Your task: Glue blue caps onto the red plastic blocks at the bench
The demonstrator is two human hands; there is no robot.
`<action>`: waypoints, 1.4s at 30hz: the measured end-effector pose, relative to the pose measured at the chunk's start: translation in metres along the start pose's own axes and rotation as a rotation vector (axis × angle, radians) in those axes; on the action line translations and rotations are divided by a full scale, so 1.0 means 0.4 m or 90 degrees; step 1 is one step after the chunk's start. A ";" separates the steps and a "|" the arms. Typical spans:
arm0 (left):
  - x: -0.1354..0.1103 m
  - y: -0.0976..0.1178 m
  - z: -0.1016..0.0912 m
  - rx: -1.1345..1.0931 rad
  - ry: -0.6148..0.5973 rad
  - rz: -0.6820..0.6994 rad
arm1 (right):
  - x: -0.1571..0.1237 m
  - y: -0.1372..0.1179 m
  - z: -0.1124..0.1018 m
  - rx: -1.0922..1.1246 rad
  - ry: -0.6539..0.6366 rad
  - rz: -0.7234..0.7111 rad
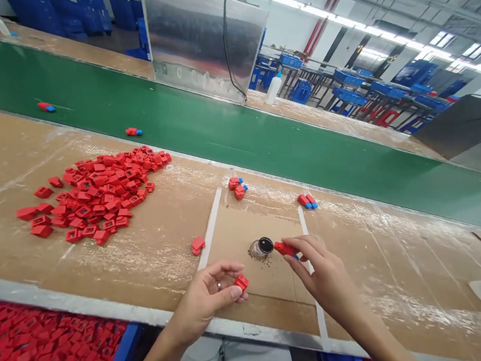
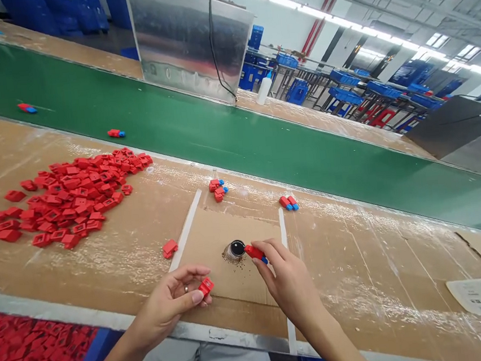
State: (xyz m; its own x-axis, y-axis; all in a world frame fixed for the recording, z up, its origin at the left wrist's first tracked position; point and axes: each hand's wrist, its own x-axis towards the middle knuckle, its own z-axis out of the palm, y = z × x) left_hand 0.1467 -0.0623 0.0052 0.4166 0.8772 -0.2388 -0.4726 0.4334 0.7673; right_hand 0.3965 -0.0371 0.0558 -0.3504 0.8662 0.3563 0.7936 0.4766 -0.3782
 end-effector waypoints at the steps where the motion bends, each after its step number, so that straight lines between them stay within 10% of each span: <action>1: -0.001 0.000 -0.002 -0.001 -0.002 -0.002 | 0.001 -0.001 0.002 -0.008 0.000 -0.008; 42: -0.012 0.005 0.002 -0.013 -0.003 -0.008 | 0.011 -0.018 0.006 -0.028 -0.025 -0.020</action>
State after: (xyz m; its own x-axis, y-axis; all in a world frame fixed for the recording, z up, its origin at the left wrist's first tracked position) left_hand 0.1442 -0.0658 0.0085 0.4259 0.8710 -0.2451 -0.4828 0.4478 0.7526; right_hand 0.3880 -0.0362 0.0580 -0.3942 0.8566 0.3330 0.8024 0.4974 -0.3297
